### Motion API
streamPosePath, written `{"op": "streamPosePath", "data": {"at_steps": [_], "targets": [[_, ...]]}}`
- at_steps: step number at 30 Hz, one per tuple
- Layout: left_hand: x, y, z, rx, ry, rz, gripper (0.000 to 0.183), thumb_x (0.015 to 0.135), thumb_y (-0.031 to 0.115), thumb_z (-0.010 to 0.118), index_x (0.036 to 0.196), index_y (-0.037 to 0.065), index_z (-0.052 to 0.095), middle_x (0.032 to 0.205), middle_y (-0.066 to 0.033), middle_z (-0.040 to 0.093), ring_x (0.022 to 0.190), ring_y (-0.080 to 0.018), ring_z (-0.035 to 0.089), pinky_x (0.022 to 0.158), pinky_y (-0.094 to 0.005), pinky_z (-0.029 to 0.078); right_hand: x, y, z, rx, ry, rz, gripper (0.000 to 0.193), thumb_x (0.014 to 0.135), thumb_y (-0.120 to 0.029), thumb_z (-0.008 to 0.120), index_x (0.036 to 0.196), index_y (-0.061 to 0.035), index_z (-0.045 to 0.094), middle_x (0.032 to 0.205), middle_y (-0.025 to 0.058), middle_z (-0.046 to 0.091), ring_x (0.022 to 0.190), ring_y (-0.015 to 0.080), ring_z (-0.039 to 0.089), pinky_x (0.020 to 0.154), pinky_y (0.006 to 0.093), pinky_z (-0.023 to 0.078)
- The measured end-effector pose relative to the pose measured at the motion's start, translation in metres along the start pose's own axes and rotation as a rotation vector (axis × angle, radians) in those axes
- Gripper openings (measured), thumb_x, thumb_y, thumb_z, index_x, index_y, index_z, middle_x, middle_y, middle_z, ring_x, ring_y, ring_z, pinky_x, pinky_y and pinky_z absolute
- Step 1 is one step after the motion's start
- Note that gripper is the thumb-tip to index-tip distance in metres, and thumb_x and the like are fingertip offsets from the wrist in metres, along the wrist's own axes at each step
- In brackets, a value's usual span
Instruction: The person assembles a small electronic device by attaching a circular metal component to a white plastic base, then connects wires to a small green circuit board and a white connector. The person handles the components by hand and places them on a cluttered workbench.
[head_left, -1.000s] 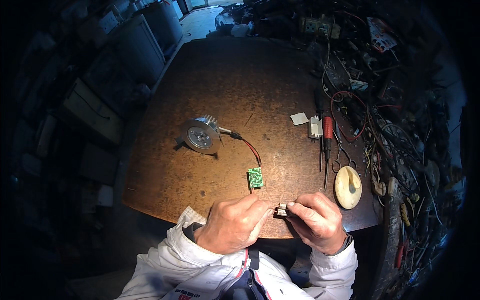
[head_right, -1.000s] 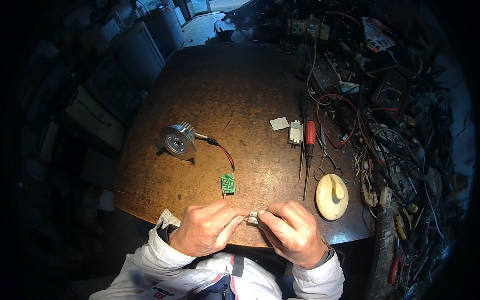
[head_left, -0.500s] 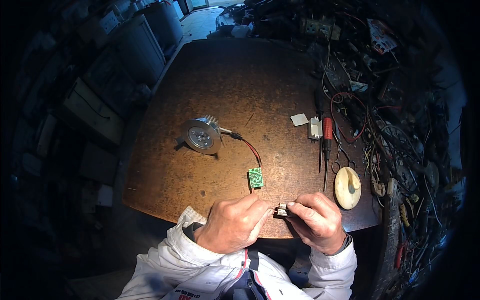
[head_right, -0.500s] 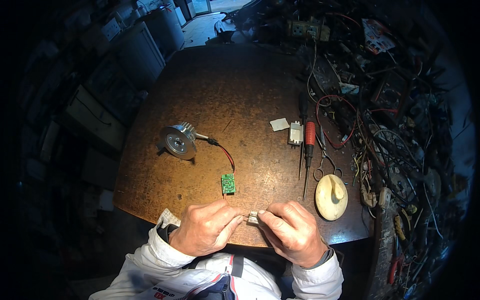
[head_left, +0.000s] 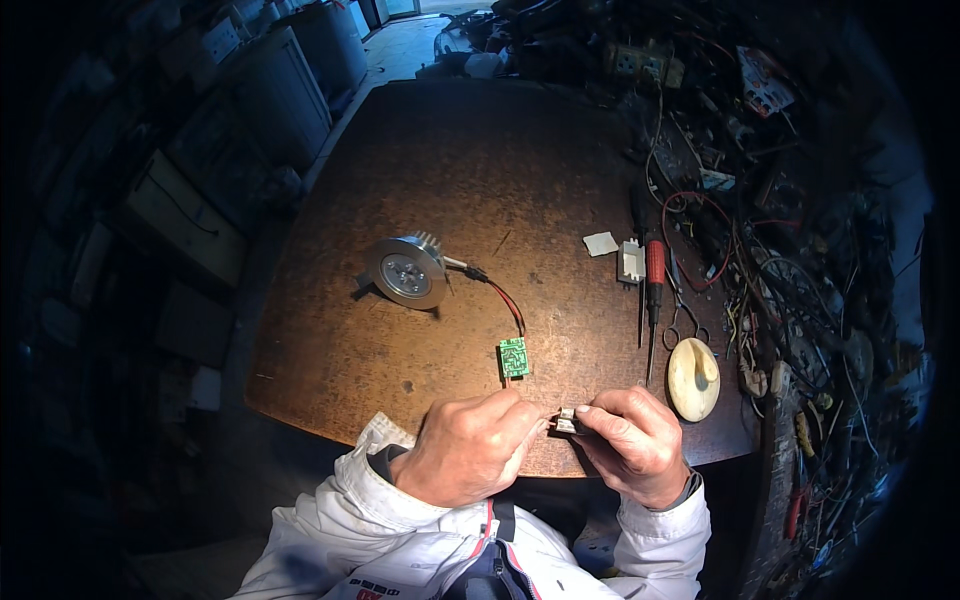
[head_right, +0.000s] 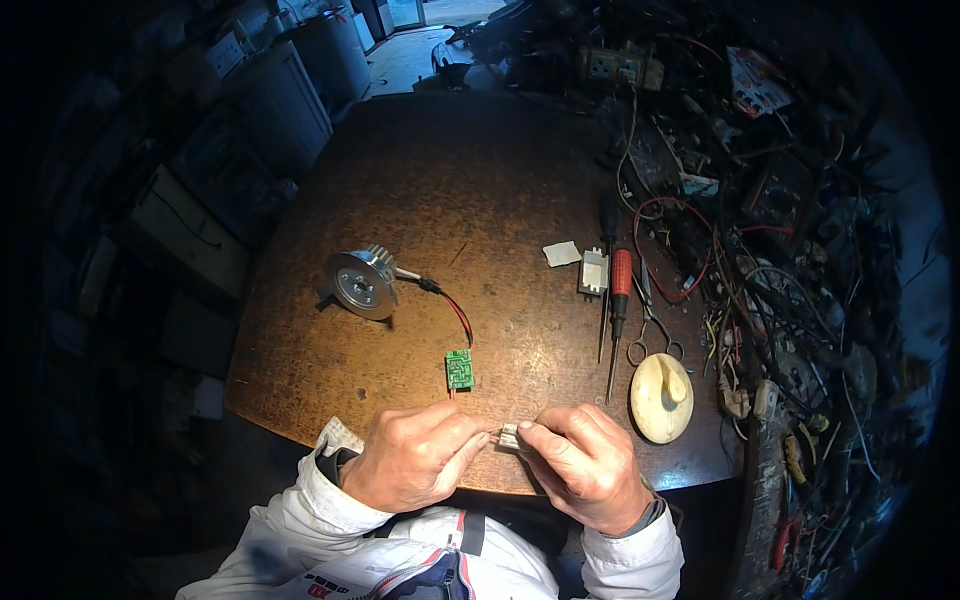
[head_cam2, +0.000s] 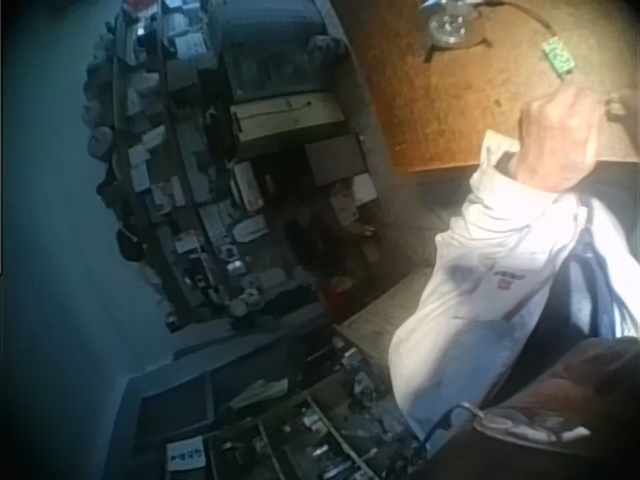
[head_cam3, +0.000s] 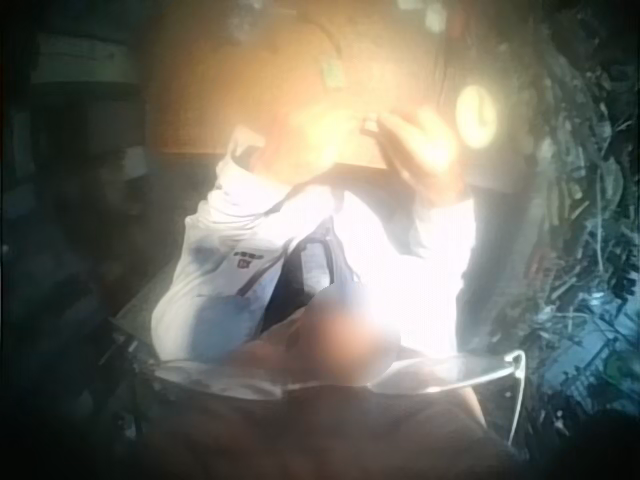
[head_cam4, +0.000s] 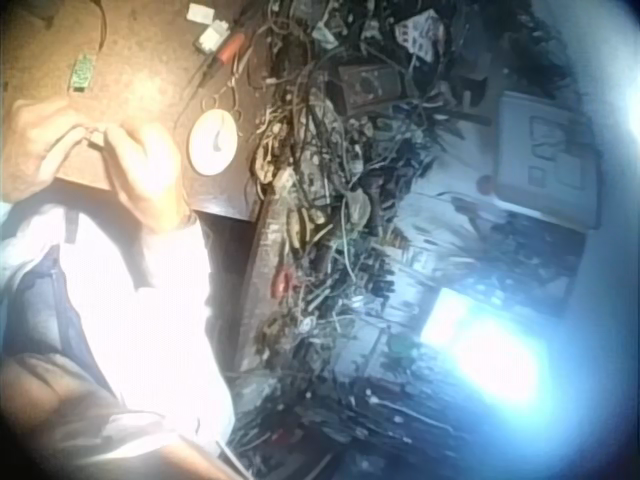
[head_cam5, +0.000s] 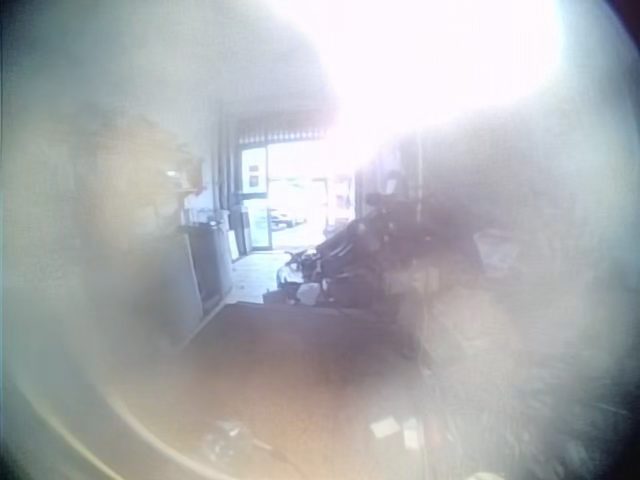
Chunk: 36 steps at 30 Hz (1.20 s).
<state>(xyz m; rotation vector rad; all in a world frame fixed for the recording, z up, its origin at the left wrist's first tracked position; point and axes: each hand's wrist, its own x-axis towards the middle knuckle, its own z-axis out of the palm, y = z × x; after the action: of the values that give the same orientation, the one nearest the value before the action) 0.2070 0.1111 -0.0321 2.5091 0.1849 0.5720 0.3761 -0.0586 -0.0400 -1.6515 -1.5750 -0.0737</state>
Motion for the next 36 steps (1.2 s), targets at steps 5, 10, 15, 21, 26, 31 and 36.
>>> {"op": "streamPosePath", "data": {"at_steps": [5, 10, 15, 21, 26, 31, 36], "targets": [[-0.0007, -0.0005, 0.0007, 0.009, -0.007, 0.002, 0.013, 0.088, 0.007, 0.085, 0.098, 0.005, 0.077, 0.078, -0.0101, 0.066, 0.064, -0.0290, 0.071, 0.055, -0.0402, 0.056, 0.0002, 0.0007, -0.0007, 0.001, -0.009, -0.005, 0.042, 0.073, 0.003, 0.090, 0.112, -0.0028, 0.076, 0.095, 0.0110, 0.070, 0.078, 0.0282, 0.069, 0.066, 0.0385, 0.055], [-0.0028, -0.0025, 0.0025, -0.003, -0.021, -0.007, 0.012, 0.088, 0.007, 0.085, 0.095, 0.005, 0.075, 0.078, -0.0105, 0.065, 0.064, -0.0295, 0.071, 0.055, -0.0407, 0.056, 0.0000, 0.0006, 0.0001, 0.004, -0.001, -0.009, 0.043, 0.073, 0.003, 0.090, 0.112, -0.0029, 0.076, 0.095, 0.0110, 0.070, 0.077, 0.0283, 0.069, 0.066, 0.0387, 0.055], [-0.0028, -0.0026, 0.0024, 0.018, -0.021, 0.003, 0.013, 0.088, 0.007, 0.085, 0.096, 0.005, 0.075, 0.078, -0.0106, 0.066, 0.064, -0.0296, 0.071, 0.055, -0.0407, 0.056, -0.0001, 0.0003, -0.0006, -0.010, -0.006, -0.008, 0.043, 0.072, 0.003, 0.091, 0.112, -0.0029, 0.076, 0.095, 0.0111, 0.070, 0.077, 0.0283, 0.069, 0.065, 0.0387, 0.055], [-0.0026, -0.0018, 0.0023, 0.011, 0.005, 0.012, 0.014, 0.088, 0.008, 0.085, 0.100, 0.005, 0.077, 0.078, -0.0098, 0.065, 0.065, -0.0291, 0.071, 0.056, -0.0401, 0.056, -0.0003, 0.0000, -0.0001, -0.008, 0.000, -0.010, 0.043, 0.072, 0.003, 0.091, 0.112, -0.0030, 0.076, 0.094, 0.0110, 0.070, 0.076, 0.0281, 0.069, 0.065, 0.0386, 0.055], [-0.0025, -0.0019, 0.0021, 0.042, -0.015, 0.021, 0.015, 0.089, 0.009, 0.084, 0.101, 0.006, 0.077, 0.079, -0.0088, 0.064, 0.065, -0.0275, 0.071, 0.055, -0.0394, 0.056, 0.0008, 0.0006, -0.0003, -0.008, -0.001, -0.012, 0.043, 0.072, 0.003, 0.091, 0.111, -0.0029, 0.076, 0.094, 0.0109, 0.071, 0.076, 0.0279, 0.069, 0.065, 0.0382, 0.055], [-0.0058, 0.0001, 0.0060, 0.105, 0.023, 0.038, 0.016, 0.089, 0.010, 0.084, 0.102, 0.006, 0.076, 0.078, -0.0077, 0.063, 0.065, -0.0254, 0.071, 0.054, -0.0382, 0.055, 0.0007, -0.0002, -0.0005, -0.002, 0.001, -0.012, 0.043, 0.072, 0.004, 0.091, 0.111, -0.0028, 0.076, 0.094, 0.0110, 0.071, 0.077, 0.0278, 0.070, 0.065, 0.0381, 0.056], [-0.0048, 0.0024, 0.0056, 0.111, 0.044, 0.067, 0.012, 0.088, 0.004, 0.074, 0.098, 0.006, 0.069, 0.079, -0.0081, 0.058, 0.063, -0.0236, 0.070, 0.052, -0.0376, 0.055, 0.0020, -0.0006, -0.0013, 0.000, -0.003, -0.017, 0.044, 0.071, 0.004, 0.091, 0.112, -0.0027, 0.076, 0.094, 0.0111, 0.071, 0.077, 0.0280, 0.070, 0.066, 0.0382, 0.056]]}}
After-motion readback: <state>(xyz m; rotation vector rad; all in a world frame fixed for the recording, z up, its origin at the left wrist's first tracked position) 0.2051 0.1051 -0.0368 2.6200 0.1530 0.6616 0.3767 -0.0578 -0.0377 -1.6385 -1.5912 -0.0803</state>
